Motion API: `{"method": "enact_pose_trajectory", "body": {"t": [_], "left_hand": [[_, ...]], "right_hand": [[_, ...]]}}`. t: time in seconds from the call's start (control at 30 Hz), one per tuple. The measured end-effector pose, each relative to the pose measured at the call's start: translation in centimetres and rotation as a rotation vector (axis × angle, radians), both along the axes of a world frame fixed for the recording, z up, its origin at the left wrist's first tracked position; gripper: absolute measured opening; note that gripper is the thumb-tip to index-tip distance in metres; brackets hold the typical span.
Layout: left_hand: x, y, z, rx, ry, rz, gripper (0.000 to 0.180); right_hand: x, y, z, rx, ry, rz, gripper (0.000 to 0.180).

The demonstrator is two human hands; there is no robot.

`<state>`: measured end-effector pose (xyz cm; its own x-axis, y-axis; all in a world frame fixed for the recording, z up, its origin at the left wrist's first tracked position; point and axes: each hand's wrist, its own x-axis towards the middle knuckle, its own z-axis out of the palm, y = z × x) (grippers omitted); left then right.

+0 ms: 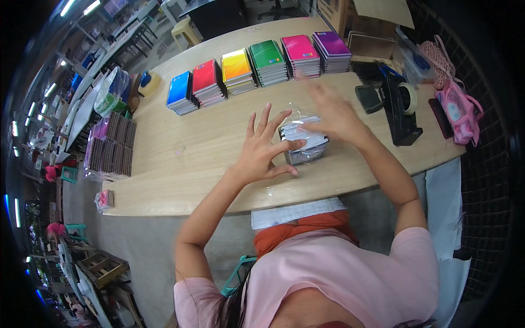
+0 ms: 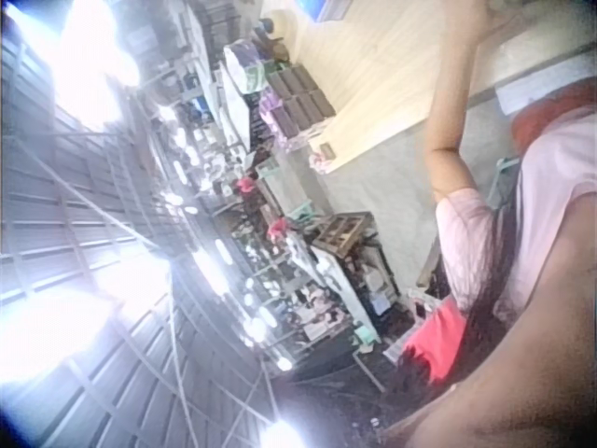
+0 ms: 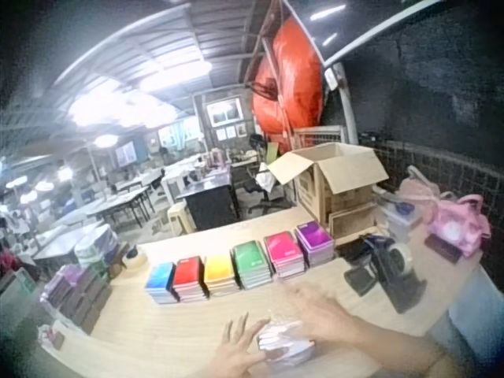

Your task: The person wraps stacks of small notebooks in plastic film, using tape to secure the packaging.

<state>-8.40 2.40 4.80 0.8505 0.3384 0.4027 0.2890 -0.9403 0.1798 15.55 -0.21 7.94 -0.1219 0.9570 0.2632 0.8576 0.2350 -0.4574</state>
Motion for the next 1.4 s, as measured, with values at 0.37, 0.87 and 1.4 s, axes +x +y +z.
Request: {"method": "enact_pose_trajectory", "body": {"t": [0.37,0.87,1.4], "left_hand": [[4.4,-0.4,3.6,-0.612,-0.858,0.096,0.041],[2.9,-0.7,6.9,-0.712,-1.035,0.184,0.018],[1.7,-3.6,4.4,-0.358,-0.712,0.214,0.026]], "right_hand": [[-0.6,-5.5,-2.3,0.338,0.704,0.252,0.027],[-0.4,-5.5,0.0,0.617,1.284,0.151,0.013],[-0.1,-5.3,-0.7,0.576,1.349,0.167,0.02]]}}
